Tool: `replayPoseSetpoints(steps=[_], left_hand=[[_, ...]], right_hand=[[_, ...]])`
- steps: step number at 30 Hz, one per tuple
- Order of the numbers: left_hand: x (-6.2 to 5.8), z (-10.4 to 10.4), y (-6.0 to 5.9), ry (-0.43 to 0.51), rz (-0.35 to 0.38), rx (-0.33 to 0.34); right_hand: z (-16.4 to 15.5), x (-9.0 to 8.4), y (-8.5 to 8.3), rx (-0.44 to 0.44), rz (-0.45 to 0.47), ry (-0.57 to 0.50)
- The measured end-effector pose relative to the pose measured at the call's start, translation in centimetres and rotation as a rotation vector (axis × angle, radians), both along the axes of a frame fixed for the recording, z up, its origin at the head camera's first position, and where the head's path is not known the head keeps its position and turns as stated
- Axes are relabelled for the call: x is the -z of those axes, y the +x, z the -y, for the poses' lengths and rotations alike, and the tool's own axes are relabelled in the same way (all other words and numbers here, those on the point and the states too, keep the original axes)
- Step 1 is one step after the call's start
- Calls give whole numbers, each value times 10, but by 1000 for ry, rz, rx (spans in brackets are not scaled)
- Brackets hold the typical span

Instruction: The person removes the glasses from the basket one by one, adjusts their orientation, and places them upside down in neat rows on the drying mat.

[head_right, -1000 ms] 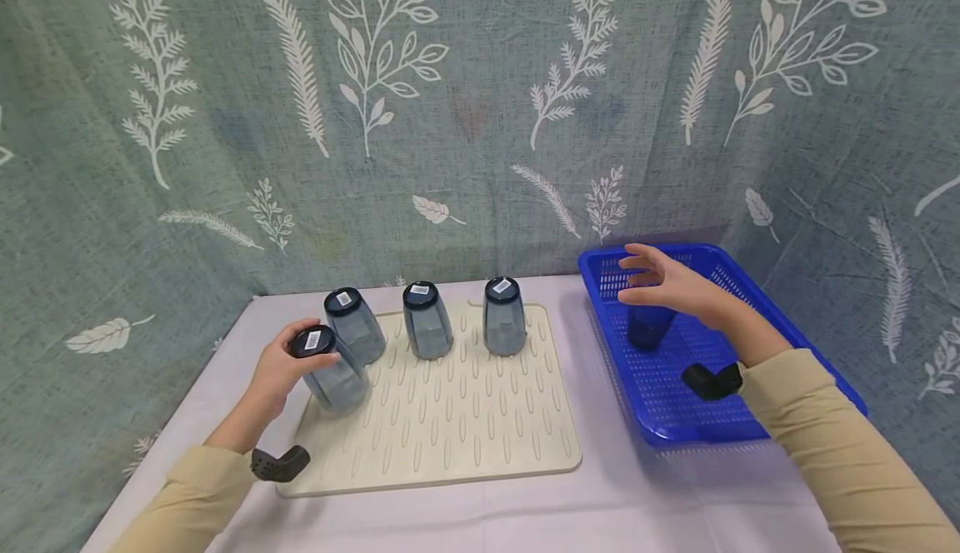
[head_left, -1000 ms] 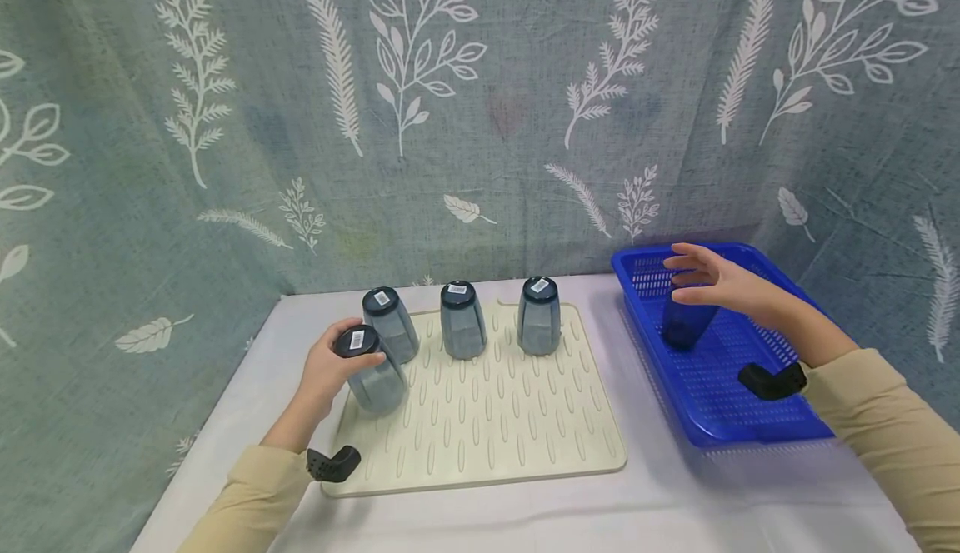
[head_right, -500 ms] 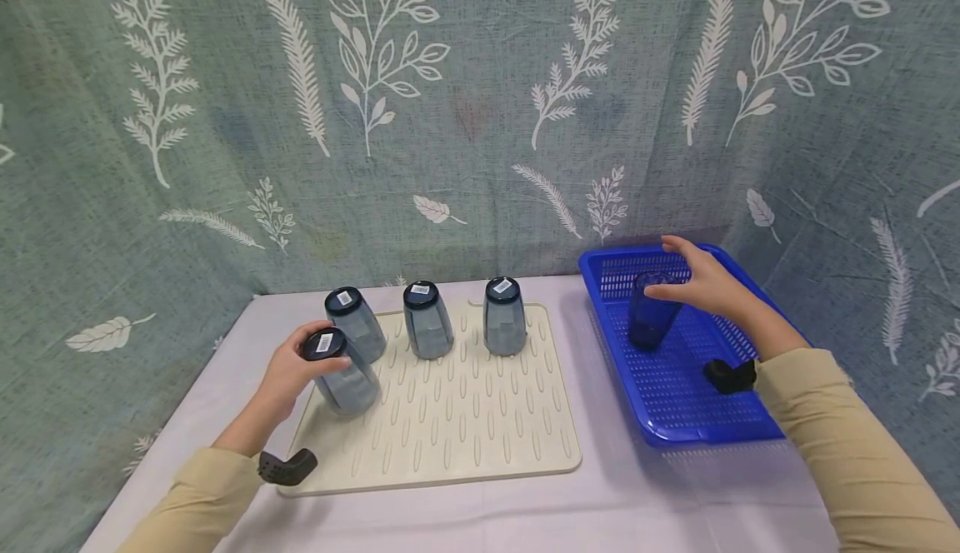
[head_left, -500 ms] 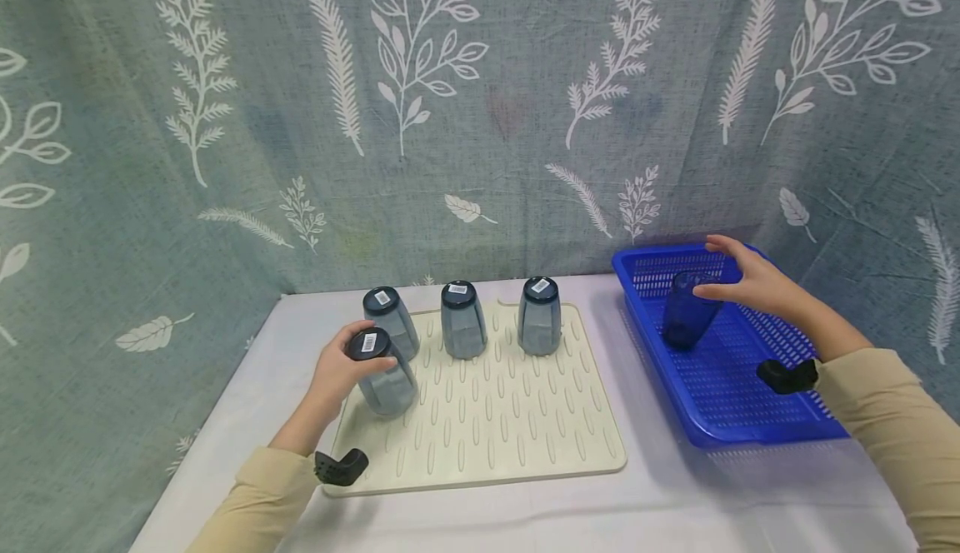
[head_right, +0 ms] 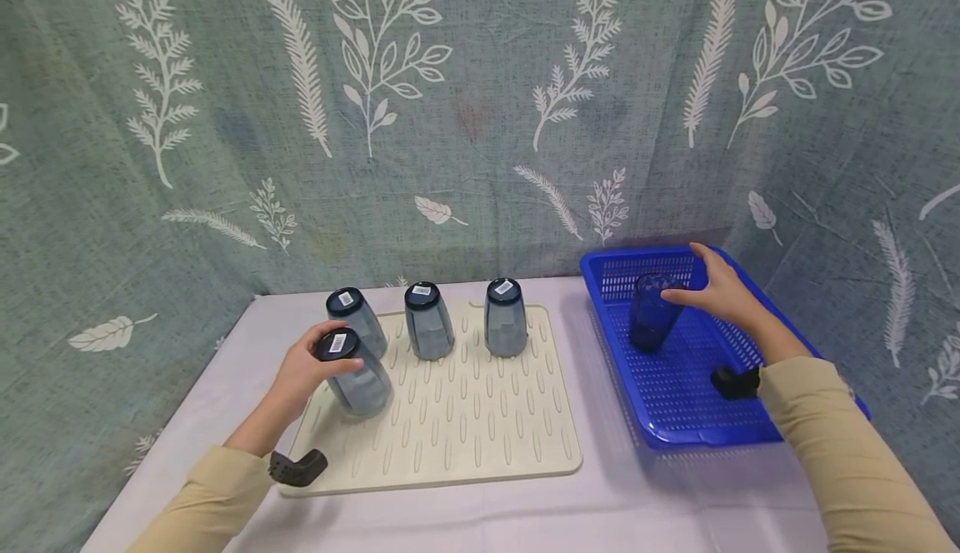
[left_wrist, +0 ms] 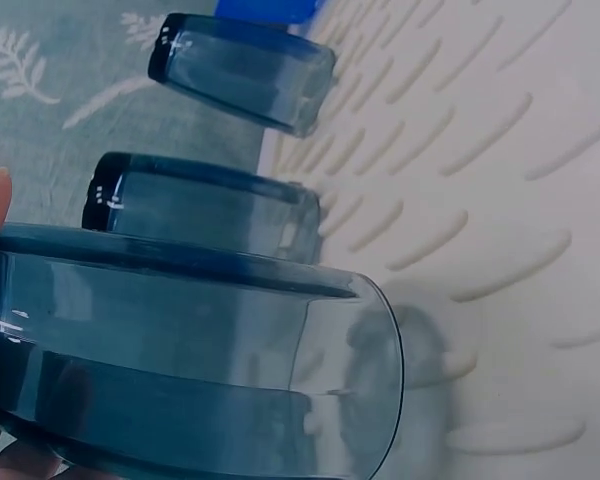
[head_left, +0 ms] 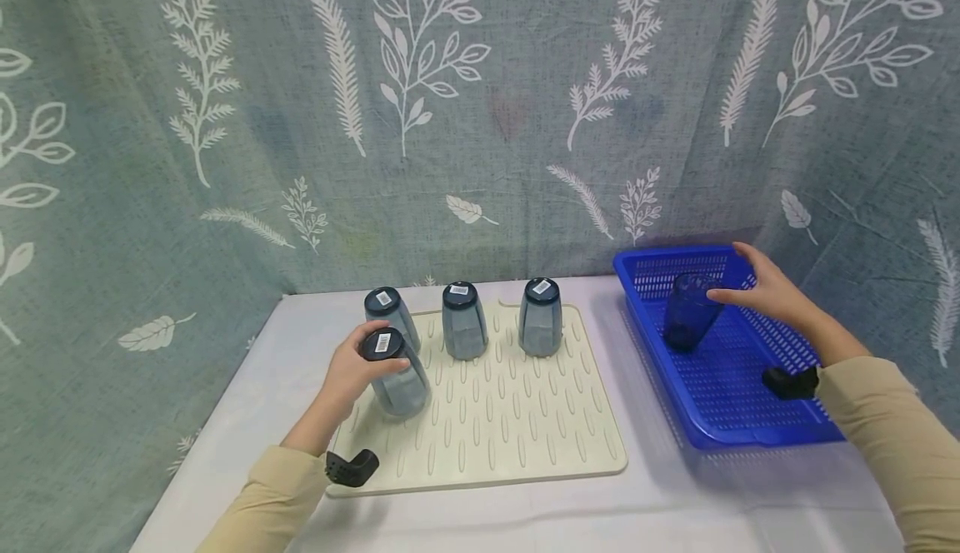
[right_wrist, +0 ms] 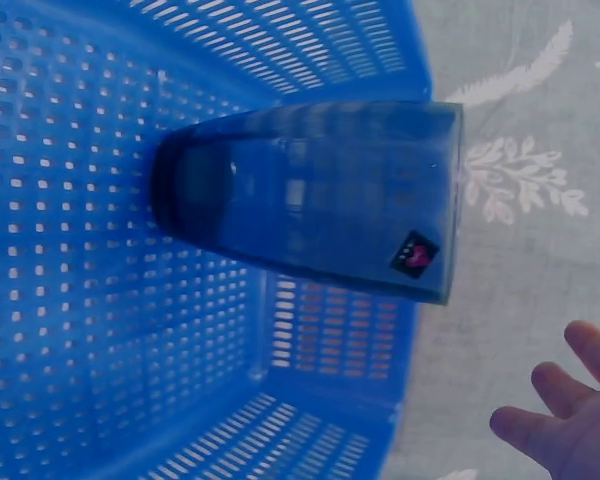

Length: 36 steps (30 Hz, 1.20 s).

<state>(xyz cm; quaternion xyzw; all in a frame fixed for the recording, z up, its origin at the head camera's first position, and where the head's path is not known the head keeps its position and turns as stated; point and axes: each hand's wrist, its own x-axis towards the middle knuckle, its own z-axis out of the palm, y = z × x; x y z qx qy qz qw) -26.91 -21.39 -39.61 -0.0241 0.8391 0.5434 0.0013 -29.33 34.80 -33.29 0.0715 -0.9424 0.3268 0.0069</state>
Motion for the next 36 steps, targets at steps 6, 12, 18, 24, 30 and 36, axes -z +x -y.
replayPoseSetpoints(steps=[6,12,18,24,30,36], left_hand=[[0,-7,0,-6,19,0],[2,-12,-1,3,29,6],[4,-14,-1,-3,25,8],[7,-16,-1,3,11,19],[8,-18,-1,19,-1,44],[7,-20,0,9,15,45]], right_hand=[[-3,9,-1,44,-3,-67],[-7,21,-2,86,14,-132],[-9,29,-3,107,40,-179],[-9,35,-4,111,69,-200],[-9,40,-4,102,94,-220],[-8,48,-8,102,94,-250]])
